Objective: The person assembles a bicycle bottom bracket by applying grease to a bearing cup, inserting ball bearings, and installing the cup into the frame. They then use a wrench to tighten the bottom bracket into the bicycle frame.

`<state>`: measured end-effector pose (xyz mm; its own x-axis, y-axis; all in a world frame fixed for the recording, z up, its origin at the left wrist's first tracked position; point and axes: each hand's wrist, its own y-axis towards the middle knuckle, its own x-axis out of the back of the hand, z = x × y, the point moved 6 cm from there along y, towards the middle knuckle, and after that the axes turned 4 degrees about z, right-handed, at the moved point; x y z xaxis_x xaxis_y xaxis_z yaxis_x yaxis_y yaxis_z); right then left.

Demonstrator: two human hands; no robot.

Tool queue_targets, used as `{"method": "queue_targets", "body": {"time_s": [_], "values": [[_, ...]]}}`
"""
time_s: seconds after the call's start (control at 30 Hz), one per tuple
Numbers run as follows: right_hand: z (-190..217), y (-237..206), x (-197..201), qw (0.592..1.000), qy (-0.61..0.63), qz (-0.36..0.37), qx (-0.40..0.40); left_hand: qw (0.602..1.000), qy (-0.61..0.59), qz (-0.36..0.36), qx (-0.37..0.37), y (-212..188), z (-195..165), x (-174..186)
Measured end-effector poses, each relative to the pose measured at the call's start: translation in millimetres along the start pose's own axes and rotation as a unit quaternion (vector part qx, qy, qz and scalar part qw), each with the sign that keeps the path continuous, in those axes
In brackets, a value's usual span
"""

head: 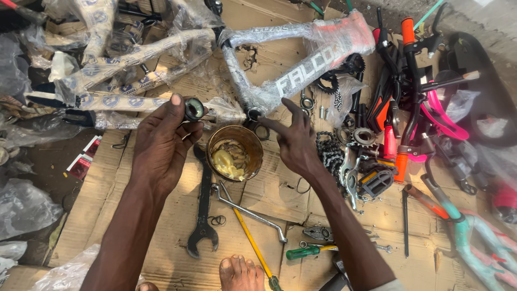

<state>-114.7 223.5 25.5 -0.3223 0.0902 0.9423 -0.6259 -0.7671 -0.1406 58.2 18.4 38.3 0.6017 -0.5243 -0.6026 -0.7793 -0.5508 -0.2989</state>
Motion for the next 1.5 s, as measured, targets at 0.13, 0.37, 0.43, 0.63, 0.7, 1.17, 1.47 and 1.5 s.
{"method": "queue_targets", "body": {"time_s": [0.13, 0.37, 0.43, 0.63, 0.7, 1.17, 1.47, 1.5], "values": [[11.6, 9.2, -5.7, 0.932, 0.36, -0.021, -0.02, 1.0, -0.016, 0.016, 0.012, -2.5, 3.1, -5.4], [-23.3, -13.2, -38.6, 0.947, 0.308, -0.066, -0.057, 0.998, -0.048, 0.021, 0.032, -0.8, 4.6, -8.3], [-58.3, -16.7, -28.5, 0.937, 0.308, -0.154, -0.054, 0.998, -0.051, 0.023, 0.036, -1.6, 4.4, -10.1], [-206.6, 27.3, 17.0, 0.935, 0.182, -0.231, -0.2, 0.997, -0.023, 0.008, 0.07, -7.4, 8.0, -20.9], [-238.0, 52.5, 17.9, 0.952, 0.14, -0.201, -0.185, 0.997, -0.012, 0.011, 0.081, -8.9, 9.3, -25.2], [-280.2, 77.4, -24.0, 0.985, -0.036, -0.148, -0.08, 0.994, -0.017, 0.036, 0.105, -8.9, 24.0, -37.5], [-252.8, 70.0, 6.0, 0.976, -0.025, -0.215, -0.036, 0.992, -0.021, 0.051, 0.111, -6.6, 31.0, -40.7], [-255.8, 73.1, 5.7, 0.981, 0.017, -0.185, -0.064, 0.992, -0.023, 0.054, 0.11, -6.4, 31.0, -41.3]]}}
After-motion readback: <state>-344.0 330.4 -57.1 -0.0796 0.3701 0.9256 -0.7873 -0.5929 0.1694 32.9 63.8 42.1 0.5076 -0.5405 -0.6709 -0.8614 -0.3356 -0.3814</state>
